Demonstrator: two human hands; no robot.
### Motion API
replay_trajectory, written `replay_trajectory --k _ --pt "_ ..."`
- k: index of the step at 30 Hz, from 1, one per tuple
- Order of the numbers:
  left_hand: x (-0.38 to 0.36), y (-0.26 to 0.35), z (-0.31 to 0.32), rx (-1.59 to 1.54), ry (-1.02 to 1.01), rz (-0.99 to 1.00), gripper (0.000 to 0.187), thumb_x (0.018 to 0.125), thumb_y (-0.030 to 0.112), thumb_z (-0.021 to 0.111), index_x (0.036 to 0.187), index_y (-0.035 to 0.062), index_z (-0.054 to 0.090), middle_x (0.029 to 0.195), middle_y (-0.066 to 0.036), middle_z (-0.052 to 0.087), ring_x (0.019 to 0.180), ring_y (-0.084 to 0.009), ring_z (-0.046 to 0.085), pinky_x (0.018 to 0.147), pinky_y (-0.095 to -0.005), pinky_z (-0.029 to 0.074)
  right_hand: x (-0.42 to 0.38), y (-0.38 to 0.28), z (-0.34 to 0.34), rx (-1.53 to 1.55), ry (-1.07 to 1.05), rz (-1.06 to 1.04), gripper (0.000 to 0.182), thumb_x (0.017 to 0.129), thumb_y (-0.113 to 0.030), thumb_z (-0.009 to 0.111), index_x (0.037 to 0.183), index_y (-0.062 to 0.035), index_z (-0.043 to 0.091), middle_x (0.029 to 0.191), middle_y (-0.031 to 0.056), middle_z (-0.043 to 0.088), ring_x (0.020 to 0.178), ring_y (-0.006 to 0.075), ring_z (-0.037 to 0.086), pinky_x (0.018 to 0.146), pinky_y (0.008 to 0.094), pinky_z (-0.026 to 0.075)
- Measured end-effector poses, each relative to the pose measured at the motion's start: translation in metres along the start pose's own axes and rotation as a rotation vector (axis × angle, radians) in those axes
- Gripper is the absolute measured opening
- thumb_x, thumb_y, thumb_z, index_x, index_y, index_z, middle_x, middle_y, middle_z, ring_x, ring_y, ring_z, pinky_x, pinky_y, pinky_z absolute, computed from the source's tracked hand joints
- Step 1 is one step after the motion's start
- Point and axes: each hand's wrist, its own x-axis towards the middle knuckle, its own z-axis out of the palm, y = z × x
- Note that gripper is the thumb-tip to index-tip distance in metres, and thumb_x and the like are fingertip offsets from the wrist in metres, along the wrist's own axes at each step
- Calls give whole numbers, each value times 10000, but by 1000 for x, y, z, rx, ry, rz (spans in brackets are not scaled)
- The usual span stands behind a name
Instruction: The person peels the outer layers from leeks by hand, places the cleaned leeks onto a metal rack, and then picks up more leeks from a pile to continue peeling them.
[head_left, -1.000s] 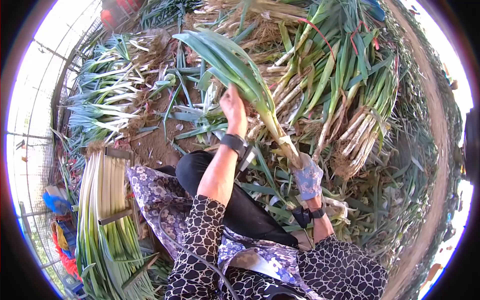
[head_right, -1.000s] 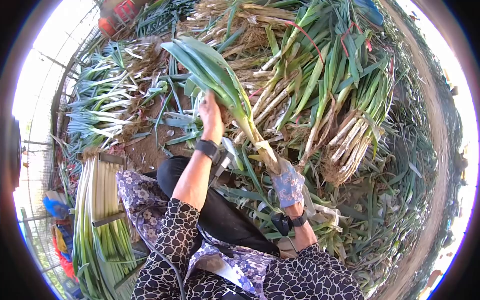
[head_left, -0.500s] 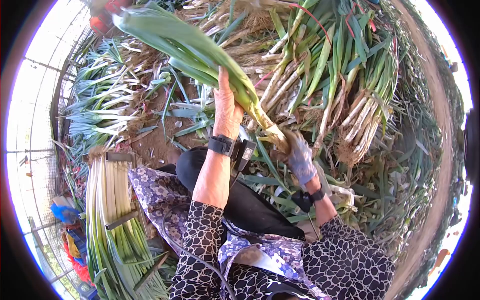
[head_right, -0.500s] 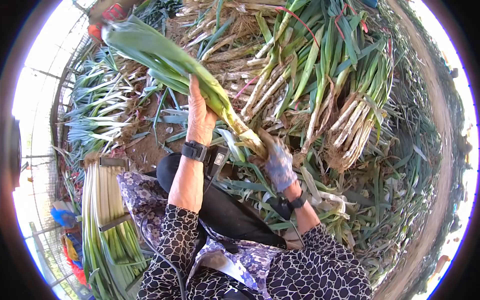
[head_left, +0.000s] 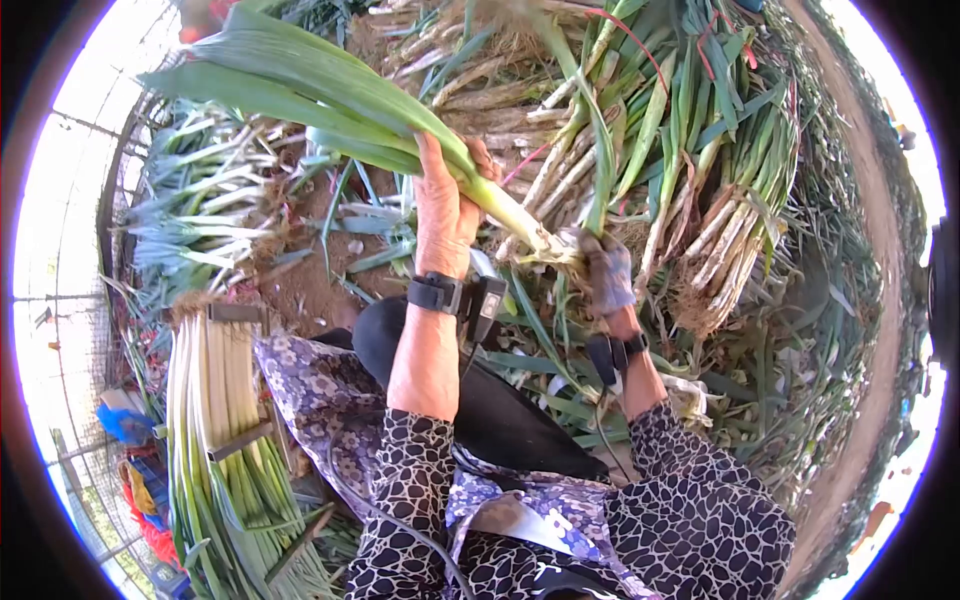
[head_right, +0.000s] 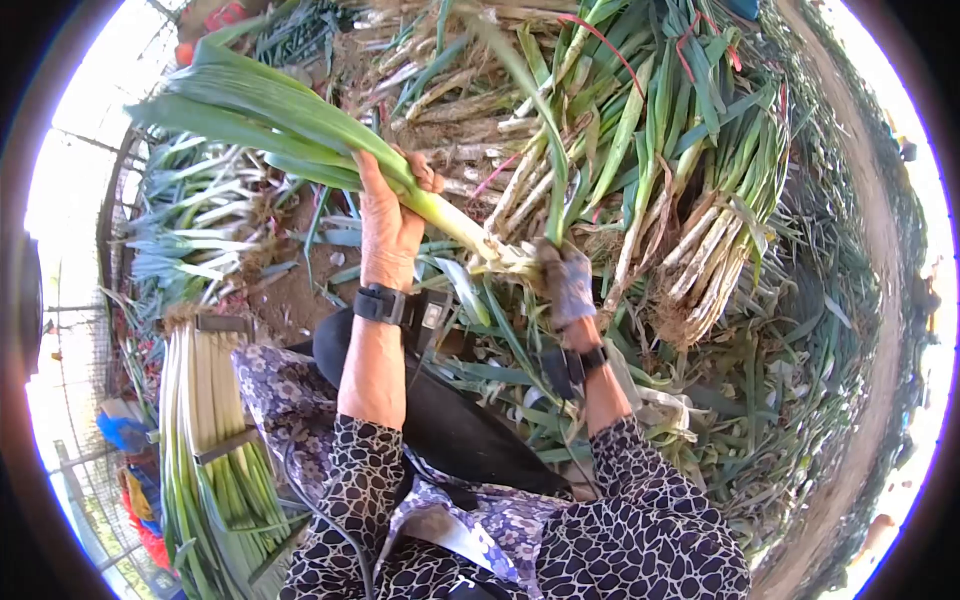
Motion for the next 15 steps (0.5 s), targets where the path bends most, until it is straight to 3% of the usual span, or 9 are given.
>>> replay_trajectory --k 2,3,4,5,7,8,11,13,15 --pt "-4 3 -1 -3 16 -4 475 813 567 594 867 106 491 653 -49 496 580 -152 459 585 -320 406 34 110 -49 -360 123 -299 278 896 -244 566 974 13 638 686 81 600 570 186 493 525 348 408" --pt "-3 4 -3 -21 -16 6 479 826 572 576 874 103 488 634 -38 468 569 -140 441 555 -300 383 19 121 -77 -1013 155 -671 236 883 -218 547 970 -15 630 726 166 608 648 338 556 602 419 435" --pt "-5 9 -2 0 -8 46 482 822 573 581 862 101 491 632 -36 462 562 -132 427 533 -279 366 2 112 -88 -791 202 -51 259 864 -253 531 993 -48 623 773 219 593 744 426 553 678 465 440" --pt "-2 17 -4 -18 -28 60 485 815 575 587 856 101 495 631 -33 461 559 -128 424 525 -273 362 0 175 -128 -646 169 -187 323 851 -312 527 1006 -41 613 817 231 604 779 420 562 706 477 440" --pt "-1 24 -7 -36 -48 73 494 799 586 599 843 103 505 628 -25 463 551 -122 418 514 -266 358 -28 184 -175 -1057 174 159 403 843 -362 506 1080 -52 606 1041 216 617 951 388 570 802 465 449" --pt "0 22 -11 -54 -63 57 507 790 603 598 839 107 505 628 -13 468 550 -114 429 509 -266 369 -52 188 -194 -1113 221 110 433 844 -378 506 1099 -42 599 1079 209 609 979 382 563 819 458 452" --pt "-9 7 -9 19 -37 -20 541 777 646 579 836 115 492 601 -1 460 537 -99 445 499 -260 389 -91 210 -263 -1381 143 187 363 852 -351 536 1056 -62 619 998 192 633 938 378 580 791 451 465" --pt "-10 -1 -2 15 29 -42 560 768 655 579 868 114 472 608 -3 492 553 -96 471 496 -258 396 -101 214 -278 -1363 396 334 274 849 -323 514 901 -101 666 902 117 660 883 316 617 745 419 489" --pt "-11 4 -4 58 96 40 574 775 670 547 848 106 470 618 1 507 545 -104 469 495 -269 395 -119 272 -364 -1711 159 270 245 814 -273 526 896 -76 647 878 169 652 845 371 609 704 441 486"
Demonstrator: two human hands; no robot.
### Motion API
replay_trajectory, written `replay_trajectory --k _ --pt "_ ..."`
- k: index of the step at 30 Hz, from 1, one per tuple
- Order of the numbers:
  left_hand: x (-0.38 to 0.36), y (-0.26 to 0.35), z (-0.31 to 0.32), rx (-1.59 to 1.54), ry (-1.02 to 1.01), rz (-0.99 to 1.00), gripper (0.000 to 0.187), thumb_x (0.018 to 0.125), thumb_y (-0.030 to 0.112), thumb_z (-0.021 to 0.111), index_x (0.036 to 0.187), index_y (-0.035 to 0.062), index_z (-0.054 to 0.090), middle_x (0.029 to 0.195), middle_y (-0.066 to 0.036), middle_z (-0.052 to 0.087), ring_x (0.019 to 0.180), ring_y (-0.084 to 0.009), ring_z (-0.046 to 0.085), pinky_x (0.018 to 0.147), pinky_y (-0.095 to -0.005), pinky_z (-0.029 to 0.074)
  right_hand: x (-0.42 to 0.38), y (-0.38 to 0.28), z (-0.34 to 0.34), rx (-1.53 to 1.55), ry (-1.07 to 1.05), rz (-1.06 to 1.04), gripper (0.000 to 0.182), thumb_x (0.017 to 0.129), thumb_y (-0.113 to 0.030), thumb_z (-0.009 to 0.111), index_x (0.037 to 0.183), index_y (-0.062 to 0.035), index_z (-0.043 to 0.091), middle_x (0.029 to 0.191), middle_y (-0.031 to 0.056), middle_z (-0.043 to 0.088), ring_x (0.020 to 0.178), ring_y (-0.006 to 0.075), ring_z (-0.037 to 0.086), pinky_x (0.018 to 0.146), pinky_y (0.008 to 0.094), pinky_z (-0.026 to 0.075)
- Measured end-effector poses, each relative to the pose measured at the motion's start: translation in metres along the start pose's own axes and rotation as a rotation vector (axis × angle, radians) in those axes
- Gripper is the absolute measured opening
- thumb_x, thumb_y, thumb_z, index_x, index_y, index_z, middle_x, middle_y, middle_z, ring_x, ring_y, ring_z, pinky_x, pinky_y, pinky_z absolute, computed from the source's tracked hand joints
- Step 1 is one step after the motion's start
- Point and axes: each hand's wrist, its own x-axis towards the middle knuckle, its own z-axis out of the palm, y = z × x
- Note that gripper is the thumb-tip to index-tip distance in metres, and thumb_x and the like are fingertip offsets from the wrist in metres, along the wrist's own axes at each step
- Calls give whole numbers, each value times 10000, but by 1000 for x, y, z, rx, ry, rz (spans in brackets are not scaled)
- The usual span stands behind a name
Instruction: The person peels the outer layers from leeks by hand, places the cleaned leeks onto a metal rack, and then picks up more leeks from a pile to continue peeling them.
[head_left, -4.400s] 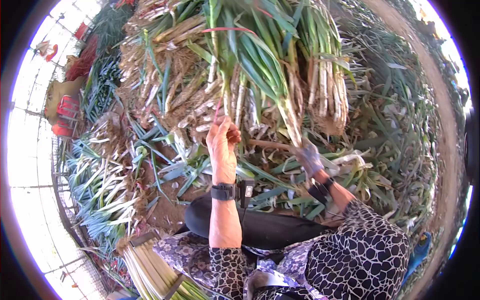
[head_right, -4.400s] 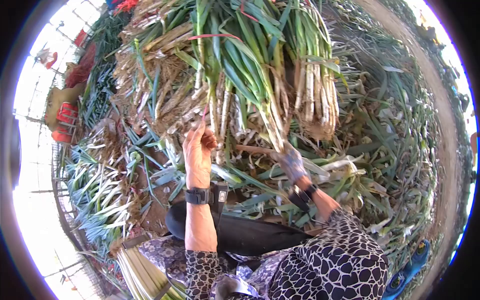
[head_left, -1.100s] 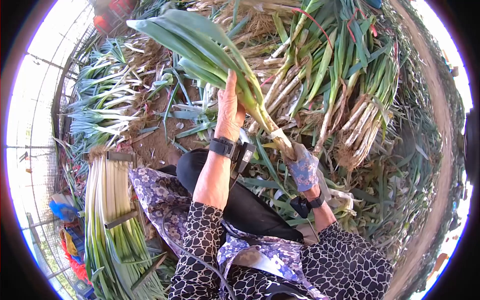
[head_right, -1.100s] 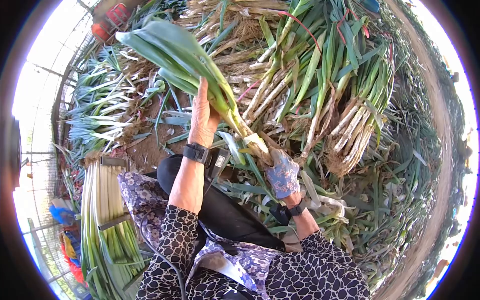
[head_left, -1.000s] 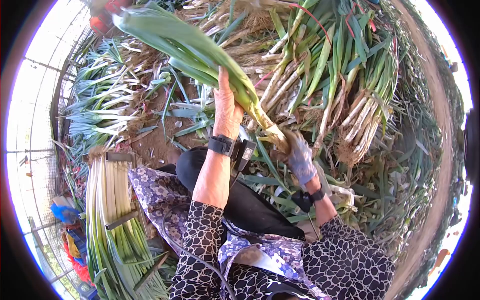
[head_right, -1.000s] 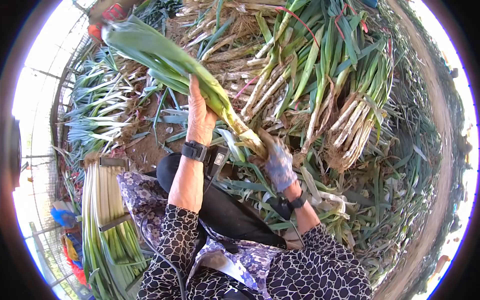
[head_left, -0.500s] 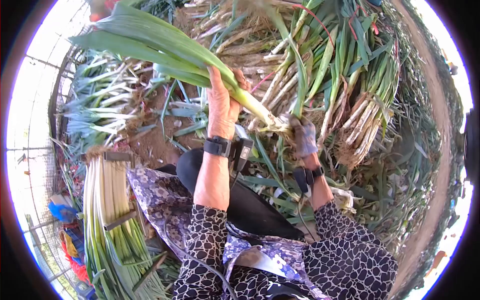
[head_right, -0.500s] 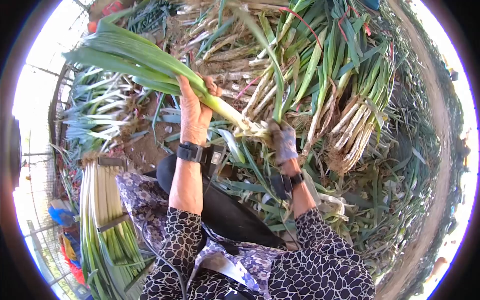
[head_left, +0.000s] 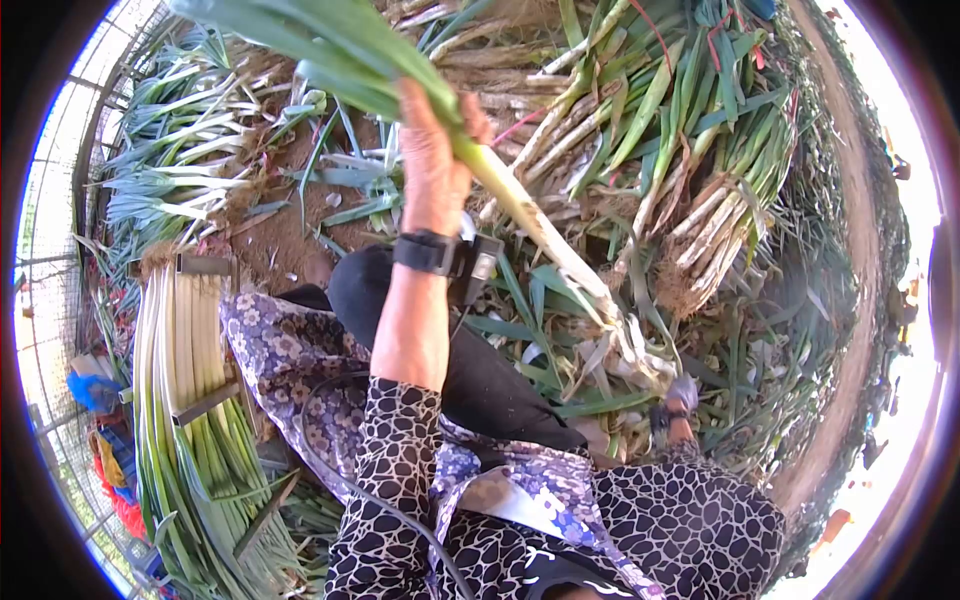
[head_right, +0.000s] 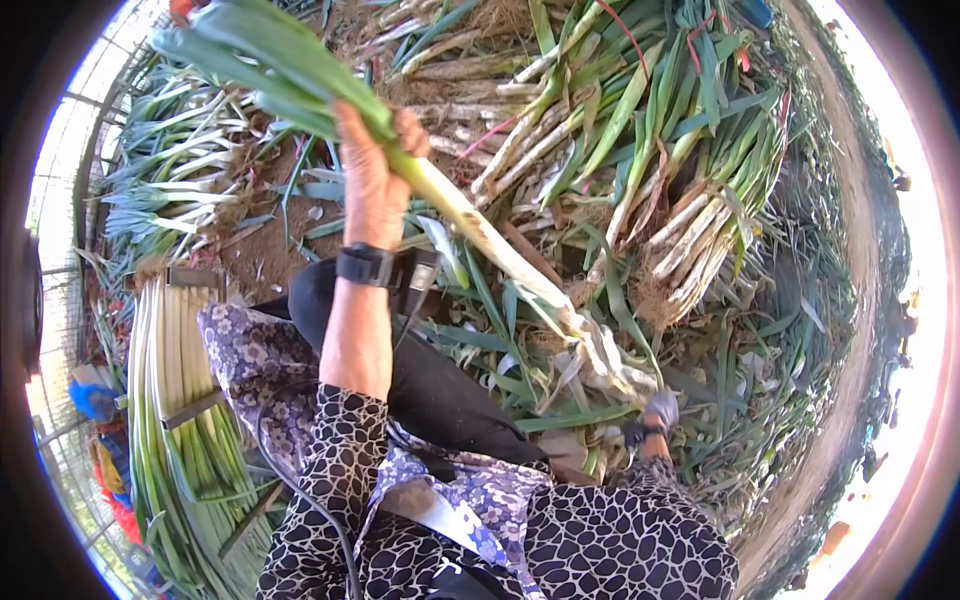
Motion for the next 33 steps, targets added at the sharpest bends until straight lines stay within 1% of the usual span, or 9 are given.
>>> replay_trajectory --k 5,12,15,20,23,25,27,30,33 --pt "13 22 -11 -149 -126 56 660 735 721 511 841 70 505 661 -62 479 607 -158 438 549 -283 363 -3 12 -77 327 -45 221 472 802 -191 589 1240 -32 514 1205 216 555 1065 368 561 907 410 458" --pt "7 -6 5 -111 -22 -11 676 811 710 418 940 54 516 784 -104 590 690 -228 565 685 -379 488 -16 -280 -343 1622 63 -597 400 897 -117 551 1292 -101 498 1176 133 560 1045 229 571 905 313 484" --pt "5 -15 8 -105 -55 -55 657 829 692 416 943 53 516 799 -90 582 727 -230 568 712 -365 480 -17 -360 -386 1126 647 -1026 296 894 -161 542 1163 -38 554 1021 179 575 855 330 578 732 399 482" --pt "9 -19 -3 -100 -43 -86 670 794 705 455 949 54 497 817 -97 565 764 -246 554 722 -371 466 2 -412 -389 1126 459 -822 269 934 -230 431 1078 -59 581 863 208 612 828 375 597 719 459 463" --pt "5 -22 -2 -134 43 -127 644 782 694 487 926 67 511 752 -91 577 708 -226 569 663 -370 476 71 -417 -375 658 246 -1166 238 853 -147 480 1043 -59 592 894 175 629 842 329 614 755 435 477" --pt "3 -17 -1 -178 -94 -70 654 760 722 479 876 80 515 675 -86 557 661 -218 550 645 -371 461 101 -420 -343 610 495 -1096 287 811 -111 489 1070 -55 598 951 173 627 880 297 607 774 395 484" --pt "8 -8 -4 -254 -157 -67 669 742 746 461 797 82 522 648 -80 542 610 -214 510 639 -370 434 90 -399 -339 1127 461 -1068 289 884 -193 520 1110 -27 588 870 66 617 691 143 571 619 281 492" --pt "5 -2 2 -119 -90 5 684 753 755 418 777 79 519 680 -74 514 655 -209 493 729 -371 438 46 -371 -354 1514 -77 -780 354 926 -272 516 1166 -15 556 936 53 611 766 113 554 681 246 476" --pt "5 -3 7 -33 -134 22 692 765 758 393 777 78 520 741 -86 543 721 -216 512 764 -379 445 -18 -365 -399 1567 191 -955 352 899 -269 587 1125 1 580 966 158 639 875 194 612 744 316 499"
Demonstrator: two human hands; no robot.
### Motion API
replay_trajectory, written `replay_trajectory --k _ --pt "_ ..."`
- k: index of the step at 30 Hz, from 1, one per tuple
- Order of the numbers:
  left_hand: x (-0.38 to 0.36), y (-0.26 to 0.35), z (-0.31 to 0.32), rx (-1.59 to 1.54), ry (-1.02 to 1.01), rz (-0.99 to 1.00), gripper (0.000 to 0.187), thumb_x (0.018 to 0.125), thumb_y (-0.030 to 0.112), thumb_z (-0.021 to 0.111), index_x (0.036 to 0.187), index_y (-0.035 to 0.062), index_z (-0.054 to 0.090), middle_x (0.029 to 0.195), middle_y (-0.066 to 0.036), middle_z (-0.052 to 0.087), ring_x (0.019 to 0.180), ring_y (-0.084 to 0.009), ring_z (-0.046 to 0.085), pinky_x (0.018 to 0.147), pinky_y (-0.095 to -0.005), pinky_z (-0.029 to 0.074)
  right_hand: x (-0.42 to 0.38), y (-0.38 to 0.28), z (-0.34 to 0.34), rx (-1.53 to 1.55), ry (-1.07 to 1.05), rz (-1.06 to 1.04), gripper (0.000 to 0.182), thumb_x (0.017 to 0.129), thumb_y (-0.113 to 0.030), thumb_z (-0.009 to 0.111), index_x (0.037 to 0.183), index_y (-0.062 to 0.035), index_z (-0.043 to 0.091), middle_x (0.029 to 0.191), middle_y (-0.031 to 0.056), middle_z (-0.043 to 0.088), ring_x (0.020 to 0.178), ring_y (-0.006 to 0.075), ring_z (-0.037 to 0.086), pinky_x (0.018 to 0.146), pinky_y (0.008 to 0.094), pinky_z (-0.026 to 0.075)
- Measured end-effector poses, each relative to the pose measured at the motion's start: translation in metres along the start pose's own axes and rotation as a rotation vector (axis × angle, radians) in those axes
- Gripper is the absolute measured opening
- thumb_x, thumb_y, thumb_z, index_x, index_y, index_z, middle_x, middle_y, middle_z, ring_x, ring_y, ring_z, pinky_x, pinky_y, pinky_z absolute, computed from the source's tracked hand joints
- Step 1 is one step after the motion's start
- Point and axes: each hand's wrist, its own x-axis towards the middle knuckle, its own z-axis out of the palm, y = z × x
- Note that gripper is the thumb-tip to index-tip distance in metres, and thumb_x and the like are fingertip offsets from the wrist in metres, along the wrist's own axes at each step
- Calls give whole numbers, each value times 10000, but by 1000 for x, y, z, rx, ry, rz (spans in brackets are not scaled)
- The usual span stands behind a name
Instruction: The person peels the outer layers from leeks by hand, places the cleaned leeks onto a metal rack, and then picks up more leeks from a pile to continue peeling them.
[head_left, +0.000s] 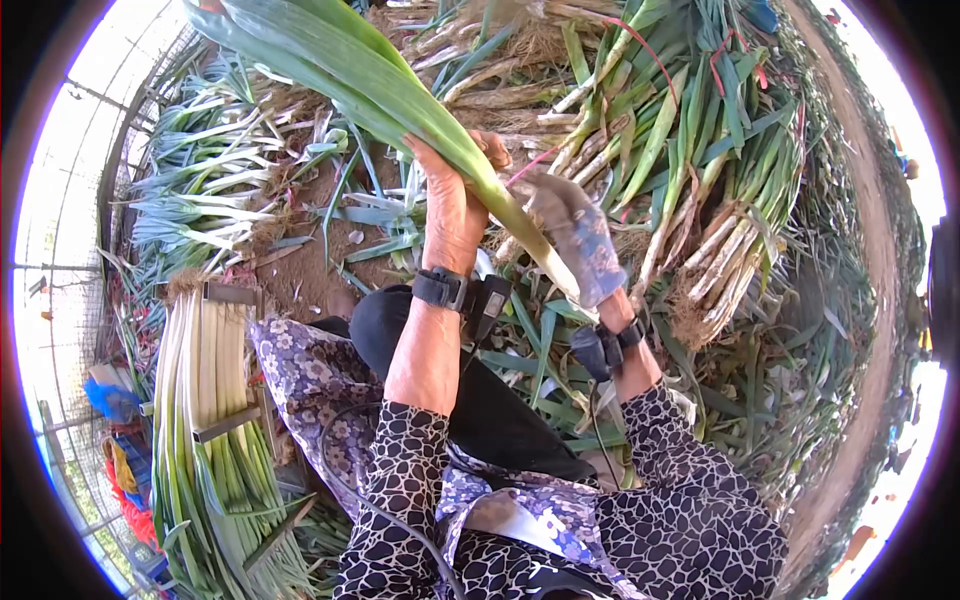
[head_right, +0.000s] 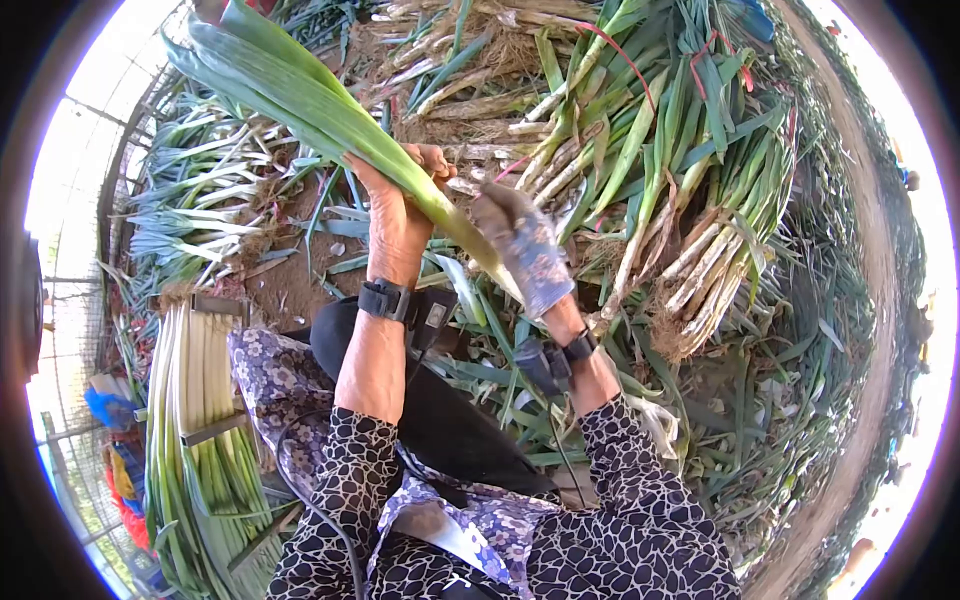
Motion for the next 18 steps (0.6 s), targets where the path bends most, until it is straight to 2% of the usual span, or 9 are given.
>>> replay_trajectory --k 2,3,6,8,12,14,16,17,18 --pt "-2 -2 0 12 -48 -3 694 775 755 378 779 77 528 828 -102 579 788 -220 528 771 -373 442 2 -11 15 -64 -37 44 330 864 -217 620 1110 3 601 971 174 641 892 239 619 779 336 490" --pt "-2 -4 0 4 -41 -21 712 778 759 364 803 72 547 847 -104 599 791 -208 533 781 -350 435 8 -10 17 -217 -29 -172 294 825 -164 635 1062 9 627 944 178 640 881 293 615 814 360 474" --pt "0 -3 -2 -22 -27 -39 734 787 762 343 810 64 568 873 -102 625 799 -196 542 793 -322 425 10 -1 25 -306 79 -319 203 817 -122 612 967 8 653 869 171 646 789 322 619 777 365 472" --pt "-2 -5 -2 12 -30 -10 736 789 759 342 799 59 570 869 -102 627 822 -199 551 785 -318 436 7 -1 17 -238 -10 15 197 847 -140 576 952 3 661 843 158 656 782 268 636 698 322 487" --pt "-1 -9 -6 78 -57 -38 704 805 733 355 735 67 571 842 -111 617 814 -234 562 805 -341 445 3 22 11 -201 -7 262 210 863 -200 578 903 -14 668 771 131 655 710 221 633 658 334 483" --pt "-2 -8 -5 51 42 -64 732 780 764 351 755 66 566 759 -94 592 728 -223 553 714 -341 446 -11 55 -1 -298 -63 290 231 841 -254 581 870 -45 676 779 135 657 704 244 630 664 360 489" --pt "-2 3 -7 21 -127 -135 753 740 801 361 764 73 552 695 -85 558 631 -208 524 604 -339 424 -40 137 -20 -727 -76 -70 240 835 -263 554 863 -59 679 816 136 657 760 283 630 695 400 486" --pt "-2 4 -4 33 -43 -103 758 760 798 325 783 67 522 592 -92 529 506 -206 530 484 -338 439 -54 123 -29 -773 -133 184 245 822 -259 536 864 -66 680 851 135 657 824 316 621 727 423 477" --pt "-2 5 -4 26 -30 -106 758 760 798 325 783 67 522 592 -92 529 506 -206 530 484 -338 439 -73 144 -42 -993 -213 68 231 802 -246 543 852 -67 681 870 147 655 837 326 619 729 426 476"
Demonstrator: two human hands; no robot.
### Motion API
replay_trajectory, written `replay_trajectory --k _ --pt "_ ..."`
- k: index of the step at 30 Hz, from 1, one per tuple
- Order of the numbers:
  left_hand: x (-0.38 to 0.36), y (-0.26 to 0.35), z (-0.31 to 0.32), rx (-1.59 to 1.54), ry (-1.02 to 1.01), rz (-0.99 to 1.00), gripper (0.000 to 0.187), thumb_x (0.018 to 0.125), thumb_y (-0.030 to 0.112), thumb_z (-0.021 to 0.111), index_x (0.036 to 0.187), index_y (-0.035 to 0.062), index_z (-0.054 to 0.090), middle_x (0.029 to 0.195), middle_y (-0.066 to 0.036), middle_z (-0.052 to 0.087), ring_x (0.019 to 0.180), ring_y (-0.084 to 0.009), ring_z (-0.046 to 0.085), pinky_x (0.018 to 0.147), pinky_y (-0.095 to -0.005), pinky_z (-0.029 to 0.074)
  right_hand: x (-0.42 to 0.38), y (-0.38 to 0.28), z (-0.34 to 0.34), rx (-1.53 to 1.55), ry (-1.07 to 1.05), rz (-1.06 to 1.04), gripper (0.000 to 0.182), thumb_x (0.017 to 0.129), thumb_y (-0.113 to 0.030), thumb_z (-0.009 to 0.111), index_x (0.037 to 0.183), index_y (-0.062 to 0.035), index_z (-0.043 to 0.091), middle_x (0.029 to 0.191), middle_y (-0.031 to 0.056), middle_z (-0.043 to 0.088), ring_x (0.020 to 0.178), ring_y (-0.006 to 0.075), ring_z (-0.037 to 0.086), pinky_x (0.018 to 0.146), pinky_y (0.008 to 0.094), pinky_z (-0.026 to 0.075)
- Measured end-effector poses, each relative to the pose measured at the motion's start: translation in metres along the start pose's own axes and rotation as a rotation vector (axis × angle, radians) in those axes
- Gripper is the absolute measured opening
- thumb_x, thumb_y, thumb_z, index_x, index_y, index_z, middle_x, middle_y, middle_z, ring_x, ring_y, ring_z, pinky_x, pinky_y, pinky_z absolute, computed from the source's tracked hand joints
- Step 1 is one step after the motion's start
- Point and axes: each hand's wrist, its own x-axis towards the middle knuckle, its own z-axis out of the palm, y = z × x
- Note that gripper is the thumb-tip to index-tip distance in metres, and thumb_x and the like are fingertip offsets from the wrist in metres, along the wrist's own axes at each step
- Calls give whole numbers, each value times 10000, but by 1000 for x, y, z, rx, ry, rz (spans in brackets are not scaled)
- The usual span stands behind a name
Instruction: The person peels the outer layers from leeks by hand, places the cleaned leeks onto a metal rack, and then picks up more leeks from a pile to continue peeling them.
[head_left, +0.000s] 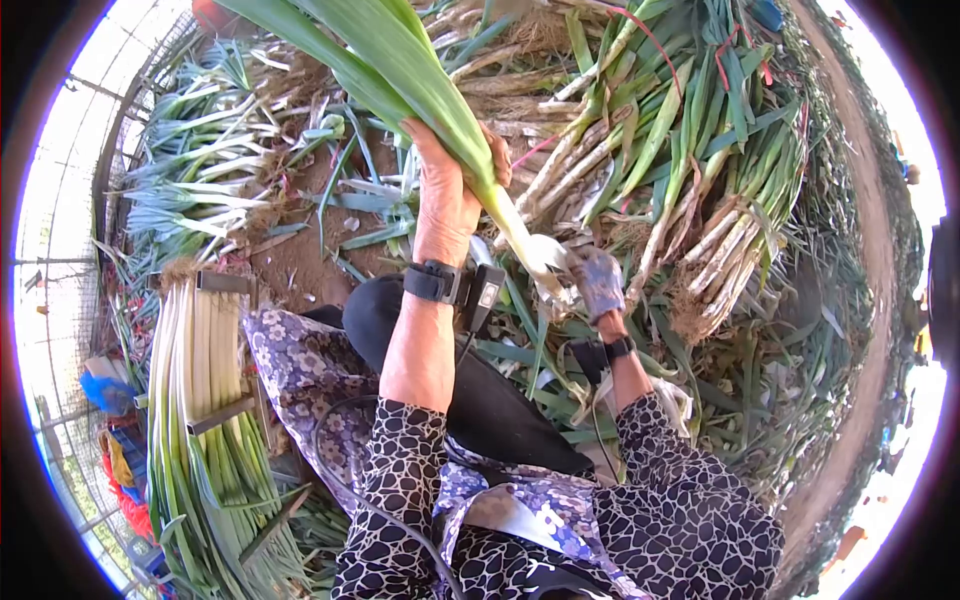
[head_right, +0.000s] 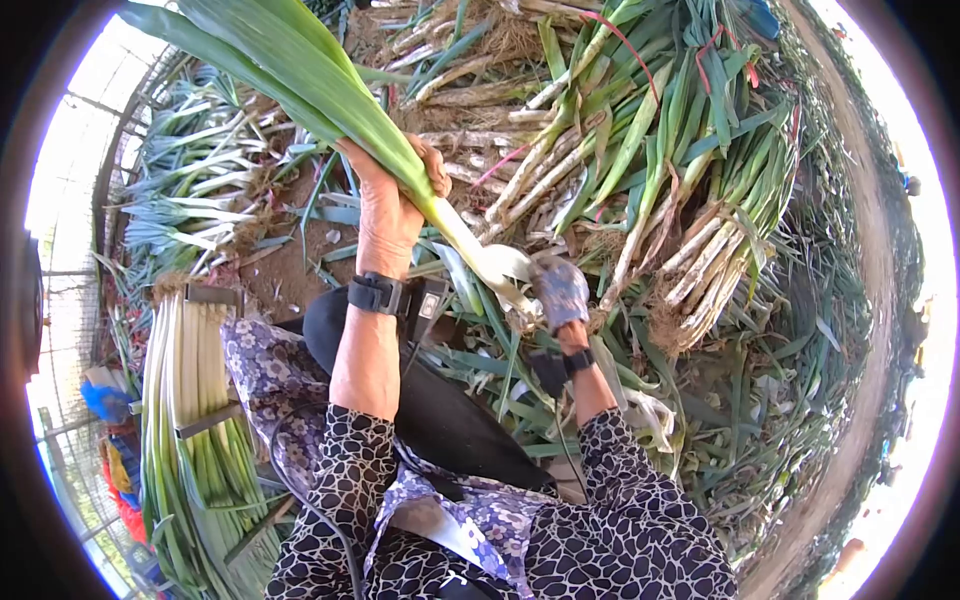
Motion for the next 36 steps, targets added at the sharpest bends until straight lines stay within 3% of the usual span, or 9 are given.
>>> replay_trajectory --k 4,9,10,14,16,18,20,24,36 --pt "0 7 -3 -74 81 -58 733 768 795 325 792 87 512 563 -86 505 472 -191 481 447 -307 380 -73 51 -1 240 -127 476 286 783 -303 543 847 -56 672 889 188 640 860 370 594 738 450 456" --pt "1 5 -5 -143 41 -8 723 747 807 344 817 106 511 543 -65 470 464 -167 426 448 -288 338 -165 153 32 -270 -367 386 346 806 -338 545 1039 -103 645 935 181 642 897 375 588 772 453 463" --pt "2 6 -5 -132 62 13 732 731 813 358 832 107 522 550 -62 468 473 -165 420 456 -280 327 -179 161 29 30 -258 793 403 798 -298 573 1165 -133 595 951 176 645 892 358 602 783 444 469" --pt "5 4 -8 -64 95 68 710 767 792 354 811 96 487 564 -99 523 451 -195 471 440 -322 384 -161 157 0 155 39 529 423 827 -289 619 1200 -96 566 1007 181 640 851 332 623 761 421 484" --pt "7 1 -2 -45 238 -3 716 767 792 355 823 90 487 585 -121 548 462 -212 505 449 -334 412 -96 95 -35 468 107 325 422 856 -270 622 1211 -55 544 1048 155 627 833 257 630 749 350 499" --pt "5 -7 2 -102 233 -13 684 788 750 411 861 76 501 655 -118 572 490 -209 527 464 -333 431 -50 53 -41 1784 -164 617 384 877 -213 616 1207 -35 532 1013 105 625 792 171 620 711 281 500" --pt "0 -13 8 -156 233 19 631 784 681 524 904 62 510 723 -102 584 537 -193 546 485 -333 459 -33 -24 -31 1338 13 146 333 875 -174 625 1175 -52 546 914 50 633 757 117 601 660 250 491" --pt "-1 -17 14 202 272 241 417 813 236 702 1070 25 450 781 -46 541 568 -140 561 469 -268 487 -20 -70 -54 517 151 -33 368 782 -152 688 1113 -55 561 777 137 646 686 237 643 628 326 495" --pt "23 20 -29 44 552 290 462 970 440 396 1078 7 516 875 -104 596 731 -192 607 650 -350 522 -73 -93 -87 528 28 226 441 805 -326 665 1140 -55 574 829 181 654 751 328 651 654 393 502"
